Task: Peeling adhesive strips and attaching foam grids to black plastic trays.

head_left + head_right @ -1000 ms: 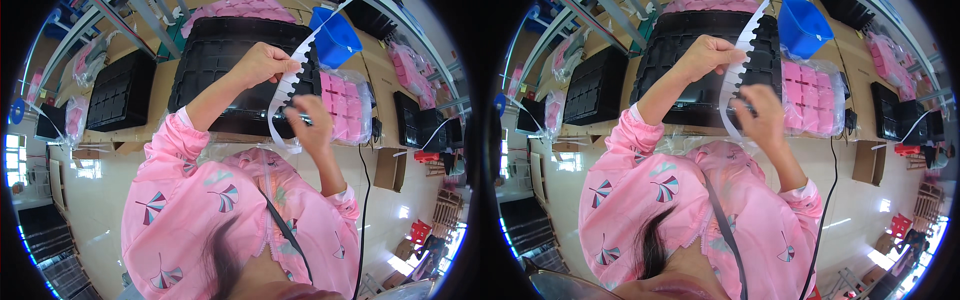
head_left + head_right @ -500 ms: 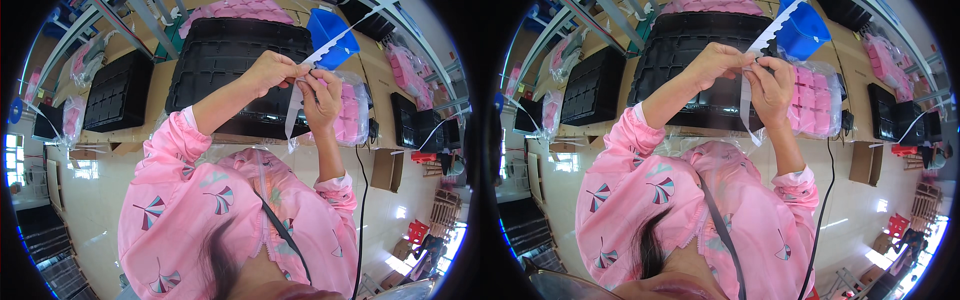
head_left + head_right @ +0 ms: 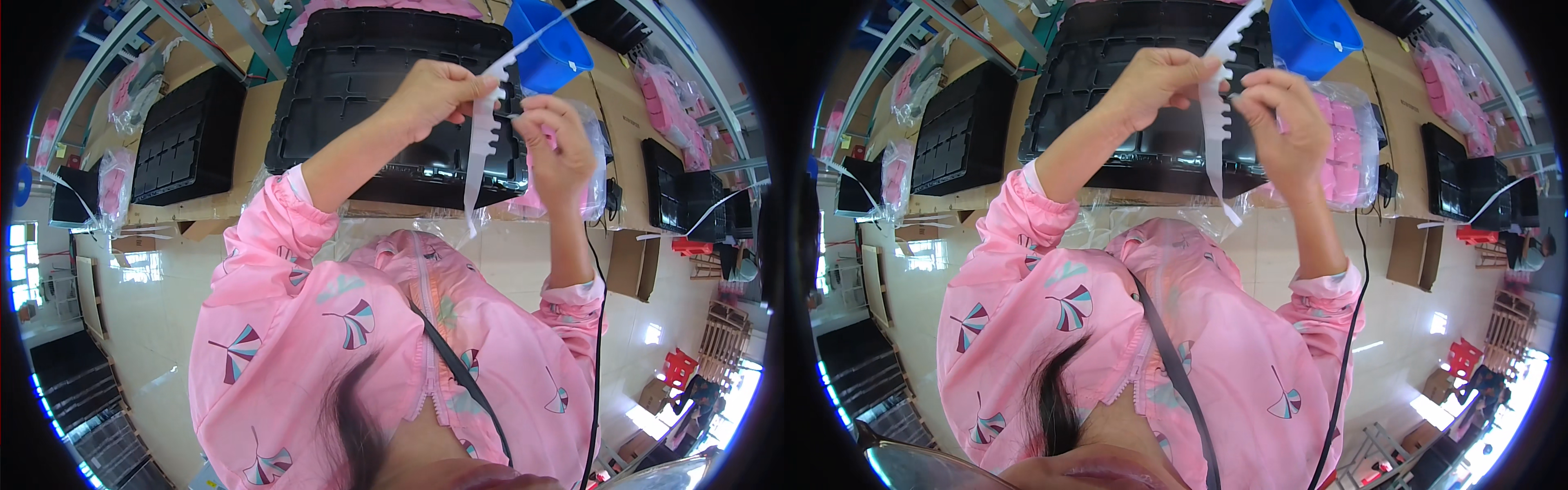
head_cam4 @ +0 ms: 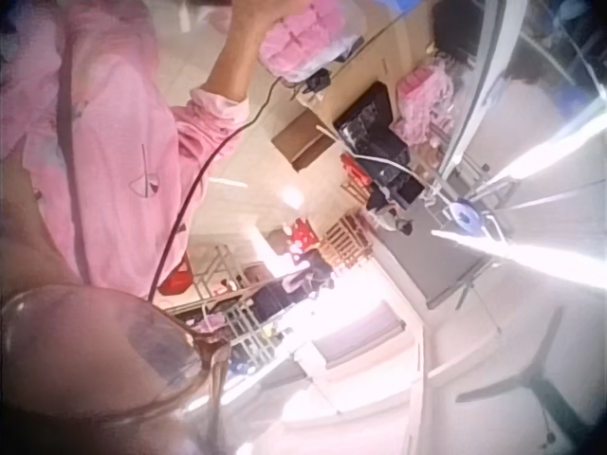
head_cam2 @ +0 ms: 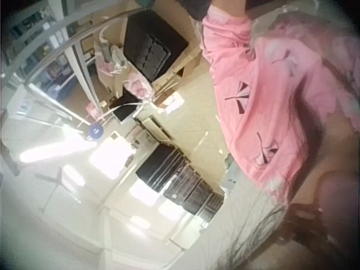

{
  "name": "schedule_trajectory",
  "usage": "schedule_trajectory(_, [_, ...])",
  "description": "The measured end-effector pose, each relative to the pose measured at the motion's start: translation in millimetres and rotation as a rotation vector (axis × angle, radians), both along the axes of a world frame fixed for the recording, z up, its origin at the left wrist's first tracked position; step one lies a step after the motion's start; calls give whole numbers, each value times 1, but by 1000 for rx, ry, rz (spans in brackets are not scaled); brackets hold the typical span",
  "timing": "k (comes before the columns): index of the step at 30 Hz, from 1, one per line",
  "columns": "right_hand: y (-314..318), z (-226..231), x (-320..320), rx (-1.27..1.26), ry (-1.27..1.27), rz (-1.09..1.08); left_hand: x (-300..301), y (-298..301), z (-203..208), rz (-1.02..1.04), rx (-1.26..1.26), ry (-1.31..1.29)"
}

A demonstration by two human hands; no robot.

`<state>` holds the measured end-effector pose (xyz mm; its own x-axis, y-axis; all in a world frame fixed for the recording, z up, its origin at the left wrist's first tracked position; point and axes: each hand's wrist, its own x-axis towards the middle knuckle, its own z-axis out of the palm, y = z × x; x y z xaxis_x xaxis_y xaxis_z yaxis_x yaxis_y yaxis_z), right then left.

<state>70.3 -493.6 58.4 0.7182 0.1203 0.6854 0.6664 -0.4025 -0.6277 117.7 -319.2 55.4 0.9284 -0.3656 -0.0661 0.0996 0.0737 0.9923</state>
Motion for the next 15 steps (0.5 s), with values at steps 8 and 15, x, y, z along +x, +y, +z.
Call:
schedule_trajectory(8, [-56, -23, 46, -431, 780, 318, -9, 22, 10, -19, 98, -142])
schedule_trajectory(15, [-34, -27, 57, -765, 683, 430, -19, 25, 14, -52, 192, -223])
